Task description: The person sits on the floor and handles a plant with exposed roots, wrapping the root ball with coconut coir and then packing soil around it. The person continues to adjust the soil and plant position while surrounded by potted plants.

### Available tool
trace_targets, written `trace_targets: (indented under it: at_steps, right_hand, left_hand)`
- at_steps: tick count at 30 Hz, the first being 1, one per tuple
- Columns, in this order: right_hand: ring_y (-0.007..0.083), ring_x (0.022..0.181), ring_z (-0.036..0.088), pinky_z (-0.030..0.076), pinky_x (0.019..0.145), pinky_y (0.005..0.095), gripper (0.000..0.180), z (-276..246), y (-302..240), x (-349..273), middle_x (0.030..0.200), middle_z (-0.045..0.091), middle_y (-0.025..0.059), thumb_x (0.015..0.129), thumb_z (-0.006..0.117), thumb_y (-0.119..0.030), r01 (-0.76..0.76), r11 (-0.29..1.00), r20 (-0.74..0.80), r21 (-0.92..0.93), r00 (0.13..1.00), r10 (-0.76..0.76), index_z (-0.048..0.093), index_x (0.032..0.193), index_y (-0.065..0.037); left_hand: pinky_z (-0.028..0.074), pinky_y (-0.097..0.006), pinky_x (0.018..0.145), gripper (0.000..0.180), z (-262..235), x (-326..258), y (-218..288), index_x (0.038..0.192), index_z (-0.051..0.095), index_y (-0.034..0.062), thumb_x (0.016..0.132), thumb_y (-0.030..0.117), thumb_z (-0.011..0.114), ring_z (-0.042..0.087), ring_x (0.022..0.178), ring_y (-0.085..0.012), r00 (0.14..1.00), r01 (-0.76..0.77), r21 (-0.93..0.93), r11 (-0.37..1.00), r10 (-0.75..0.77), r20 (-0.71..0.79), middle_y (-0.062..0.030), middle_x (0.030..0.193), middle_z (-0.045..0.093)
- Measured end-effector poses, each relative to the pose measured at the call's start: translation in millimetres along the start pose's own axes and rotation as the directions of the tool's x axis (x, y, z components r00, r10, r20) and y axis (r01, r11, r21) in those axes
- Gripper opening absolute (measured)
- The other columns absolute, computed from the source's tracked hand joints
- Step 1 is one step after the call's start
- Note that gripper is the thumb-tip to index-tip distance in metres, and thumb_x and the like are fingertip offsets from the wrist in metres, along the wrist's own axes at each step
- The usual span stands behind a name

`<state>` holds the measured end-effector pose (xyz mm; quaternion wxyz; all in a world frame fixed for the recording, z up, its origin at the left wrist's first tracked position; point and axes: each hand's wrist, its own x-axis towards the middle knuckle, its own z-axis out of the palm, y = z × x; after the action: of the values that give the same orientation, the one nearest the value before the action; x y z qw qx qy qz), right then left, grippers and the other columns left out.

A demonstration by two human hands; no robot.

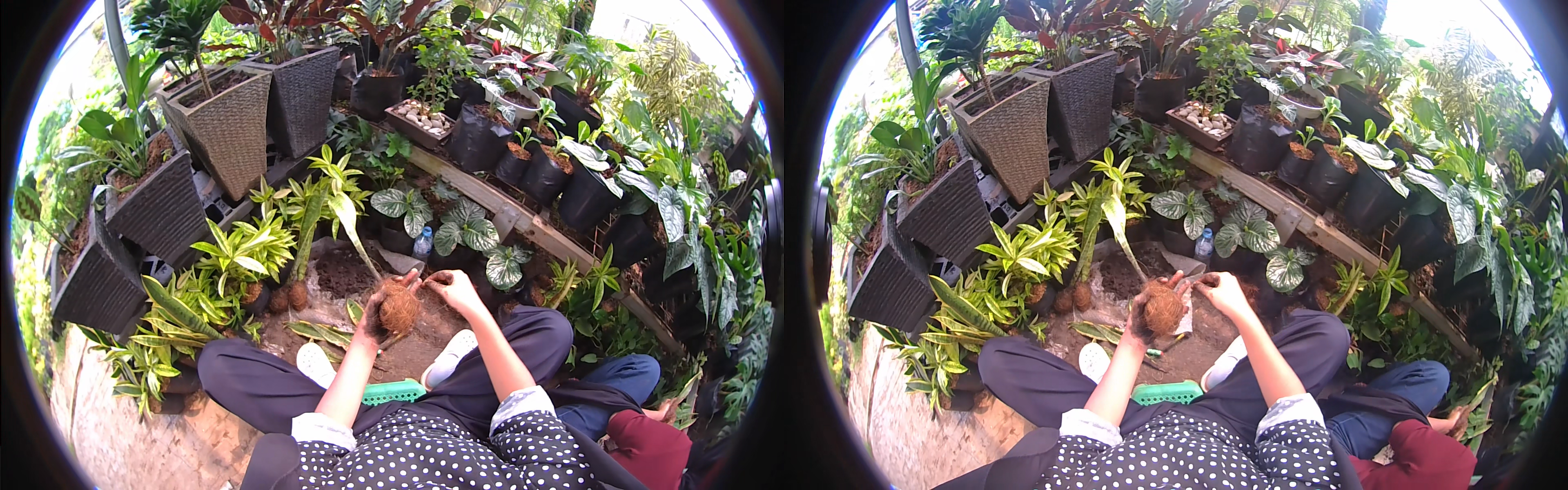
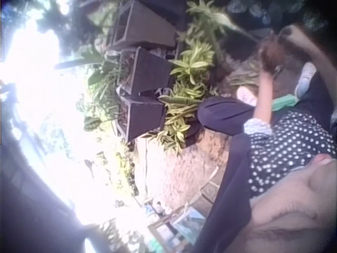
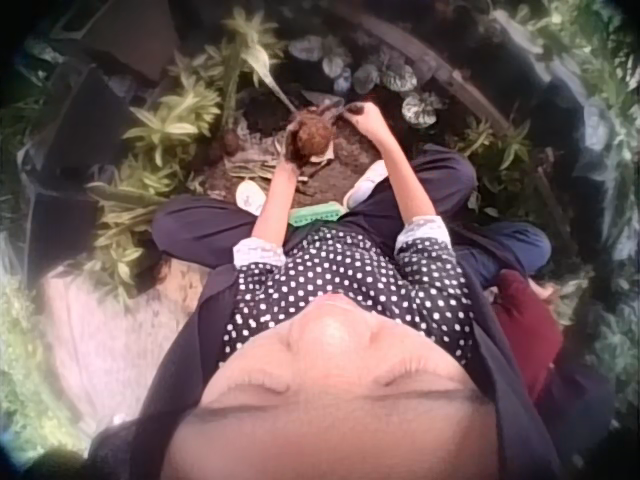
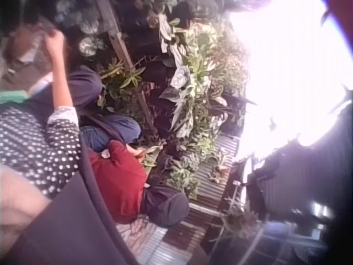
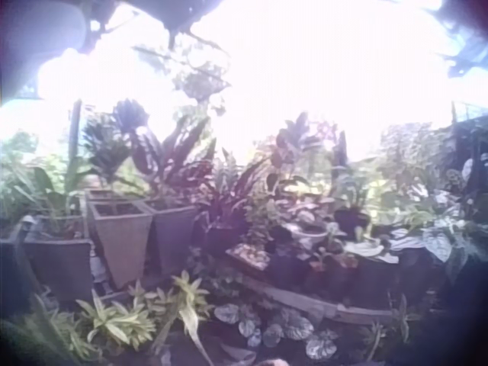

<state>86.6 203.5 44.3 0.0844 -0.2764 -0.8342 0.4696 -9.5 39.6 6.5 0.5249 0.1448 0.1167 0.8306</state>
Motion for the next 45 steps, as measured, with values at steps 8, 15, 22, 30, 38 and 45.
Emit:
trace_targets:
  at_steps: [8,15,22,30,38,45]
  right_hand:
    - [0.0245,0.076,0.066,0.050,0.070,0.0328,0.026,67.4,11.7,-22.8,0.083,0.067,0.0174,0.075,0.064,-0.018,-0.128,0.987,-0.268,0.101,0.952,0.151,0.066,0.094,0.000]
    - [0.0318,0.082,0.061,0.049,0.073,0.0399,0.021,93.5,-16.4,-57.7,0.091,0.063,0.0134,0.076,0.058,-0.017,0.047,0.917,-0.119,-0.397,0.988,-0.102,0.065,0.092,-0.006]
    - [0.0304,0.078,0.062,0.049,0.070,0.0372,0.020,66.5,-52.1,-74.3,0.089,0.064,0.0138,0.077,0.060,-0.018,0.153,0.934,0.012,-0.323,0.987,-0.158,0.067,0.092,-0.006]
    - [0.0081,0.066,0.058,0.047,0.061,0.0221,0.015,6.2,-81.4,-68.4,0.075,0.064,0.0044,0.084,0.061,-0.009,0.141,0.955,0.022,0.262,0.988,-0.152,0.066,0.093,0.001]
    - [0.0089,0.073,0.058,0.047,0.071,0.0225,0.015,-39.1,-97.3,-57.9,0.084,0.066,0.0046,0.083,0.064,-0.011,0.112,0.924,0.014,0.366,0.992,-0.126,0.066,0.091,0.001]
    - [0.0116,0.074,0.059,0.046,0.071,0.0254,0.014,-38.8,-109.6,-62.9,0.081,0.066,0.0081,0.078,0.066,-0.010,0.261,0.931,0.219,0.255,0.922,-0.319,0.067,0.089,0.000]
  left_hand:
    - [0.040,-0.042,0.098,0.042,-6.6,19.4,-5.5,0.109,0.050,0.0082,0.079,0.033,0.065,0.040,0.122,-0.0279,0.967,-0.188,0.080,0.979,0.199,-0.162,-0.0087,0.114,0.053]
    - [0.049,-0.039,0.085,0.035,2.6,33.6,-5.2,0.112,0.047,0.0057,0.086,0.022,0.061,0.054,0.104,-0.0229,0.862,-0.285,0.147,0.947,0.320,-0.393,-0.0092,0.110,0.055]
    - [0.049,-0.037,0.084,0.037,-18.7,35.2,1.5,0.111,0.049,0.0044,0.084,0.026,0.063,0.056,0.099,-0.0219,0.852,-0.263,0.362,0.895,0.391,-0.348,-0.0100,0.106,0.057]
    - [0.040,-0.034,0.091,0.035,-29.7,30.6,5.1,0.112,0.047,0.0068,0.084,0.017,0.064,0.053,0.102,-0.0176,0.838,-0.255,0.382,0.888,0.400,-0.372,-0.0063,0.111,0.057]
    - [0.039,-0.032,0.092,0.036,-34.7,27.0,2.1,0.113,0.046,0.0066,0.084,0.016,0.065,0.051,0.104,-0.0163,0.826,-0.230,0.445,0.866,0.415,-0.381,-0.0064,0.110,0.057]
    - [0.043,-0.033,0.088,0.033,-40.3,31.0,-1.2,0.110,0.047,0.0076,0.083,0.015,0.065,0.054,0.098,-0.0161,0.773,-0.269,0.520,0.811,0.504,-0.385,-0.0060,0.107,0.057]
